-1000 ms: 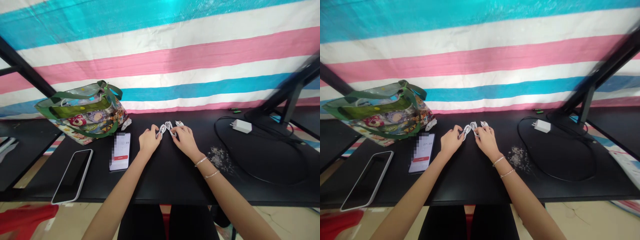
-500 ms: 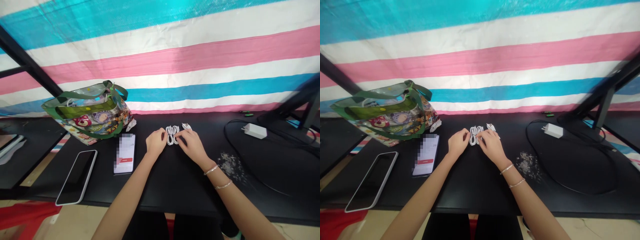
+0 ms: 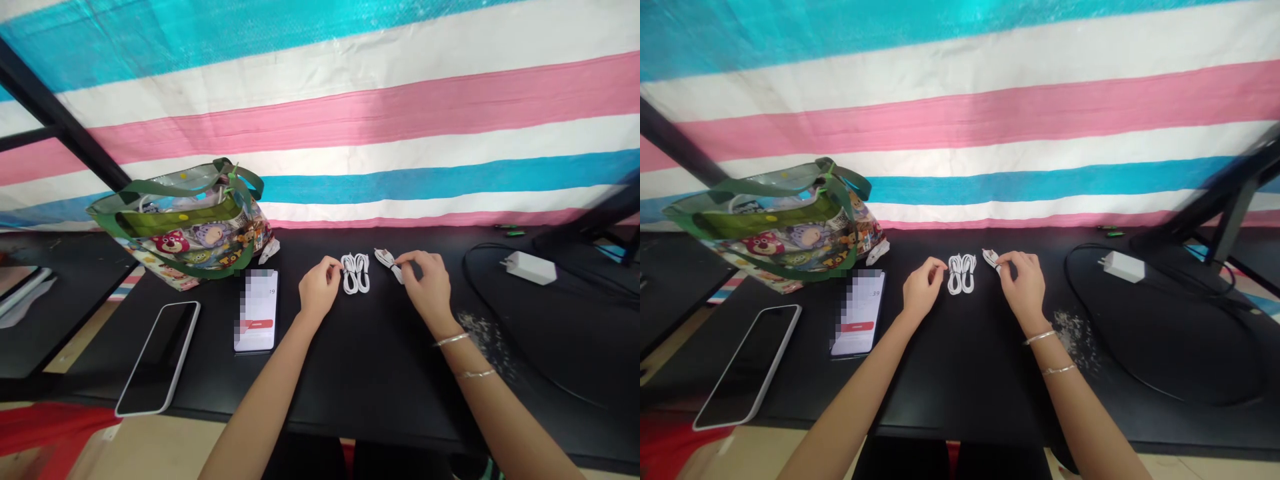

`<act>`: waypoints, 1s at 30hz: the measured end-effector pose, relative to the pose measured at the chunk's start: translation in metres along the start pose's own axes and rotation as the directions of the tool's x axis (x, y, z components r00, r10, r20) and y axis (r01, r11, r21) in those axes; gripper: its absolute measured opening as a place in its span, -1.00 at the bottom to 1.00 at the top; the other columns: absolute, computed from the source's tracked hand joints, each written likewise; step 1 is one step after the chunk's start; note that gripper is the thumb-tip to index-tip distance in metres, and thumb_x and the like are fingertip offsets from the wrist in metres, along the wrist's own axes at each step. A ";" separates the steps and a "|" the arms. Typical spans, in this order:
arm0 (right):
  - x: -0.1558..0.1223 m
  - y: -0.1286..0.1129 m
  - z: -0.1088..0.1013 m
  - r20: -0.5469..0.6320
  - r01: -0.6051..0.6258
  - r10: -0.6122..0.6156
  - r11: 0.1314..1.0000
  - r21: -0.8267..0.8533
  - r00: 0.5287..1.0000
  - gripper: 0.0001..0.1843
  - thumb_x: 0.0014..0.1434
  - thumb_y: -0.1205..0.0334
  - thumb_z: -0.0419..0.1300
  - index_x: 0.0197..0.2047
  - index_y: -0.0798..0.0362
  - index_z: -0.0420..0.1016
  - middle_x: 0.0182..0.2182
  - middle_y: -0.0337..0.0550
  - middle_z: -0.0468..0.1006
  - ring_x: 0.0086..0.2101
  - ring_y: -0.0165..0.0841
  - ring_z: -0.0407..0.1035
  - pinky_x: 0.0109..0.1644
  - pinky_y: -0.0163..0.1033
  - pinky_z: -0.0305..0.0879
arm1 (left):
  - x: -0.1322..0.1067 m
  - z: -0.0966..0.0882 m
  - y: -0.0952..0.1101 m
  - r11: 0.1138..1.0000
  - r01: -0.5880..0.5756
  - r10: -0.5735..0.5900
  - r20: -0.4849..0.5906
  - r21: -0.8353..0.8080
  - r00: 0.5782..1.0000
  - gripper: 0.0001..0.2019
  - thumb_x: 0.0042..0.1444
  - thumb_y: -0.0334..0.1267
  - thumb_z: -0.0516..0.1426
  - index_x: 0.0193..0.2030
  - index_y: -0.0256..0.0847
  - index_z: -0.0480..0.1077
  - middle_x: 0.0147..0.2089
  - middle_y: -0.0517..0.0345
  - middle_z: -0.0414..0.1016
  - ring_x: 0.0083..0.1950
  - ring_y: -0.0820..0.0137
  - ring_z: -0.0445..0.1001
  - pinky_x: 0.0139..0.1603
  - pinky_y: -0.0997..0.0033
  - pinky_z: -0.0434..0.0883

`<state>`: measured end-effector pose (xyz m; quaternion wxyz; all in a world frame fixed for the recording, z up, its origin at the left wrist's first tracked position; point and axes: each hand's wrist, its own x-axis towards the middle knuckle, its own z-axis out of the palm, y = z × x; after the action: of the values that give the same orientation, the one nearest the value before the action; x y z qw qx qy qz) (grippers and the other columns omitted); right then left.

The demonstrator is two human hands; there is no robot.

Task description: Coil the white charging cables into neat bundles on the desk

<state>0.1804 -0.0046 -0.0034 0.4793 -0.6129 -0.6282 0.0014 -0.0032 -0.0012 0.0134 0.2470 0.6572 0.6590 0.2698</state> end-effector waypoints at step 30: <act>0.008 0.007 -0.002 0.010 -0.277 0.277 0.958 0.072 0.961 -0.84 -0.05 0.21 -0.01 -0.49 -0.04 0.39 -0.54 -0.17 0.47 -0.44 -0.26 0.34 -0.32 -0.16 0.27 | 0.008 -0.006 -0.005 0.998 -0.018 0.017 0.016 0.054 1.000 -0.82 0.19 -0.35 0.00 -0.20 -0.07 0.41 -0.40 0.29 0.51 -0.25 0.42 0.51 -0.28 0.52 0.25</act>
<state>0.1890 0.0016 -0.0018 0.4961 -0.6771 -0.5358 0.0913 -0.0112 0.0071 0.0146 0.2318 0.6716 0.6583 0.2487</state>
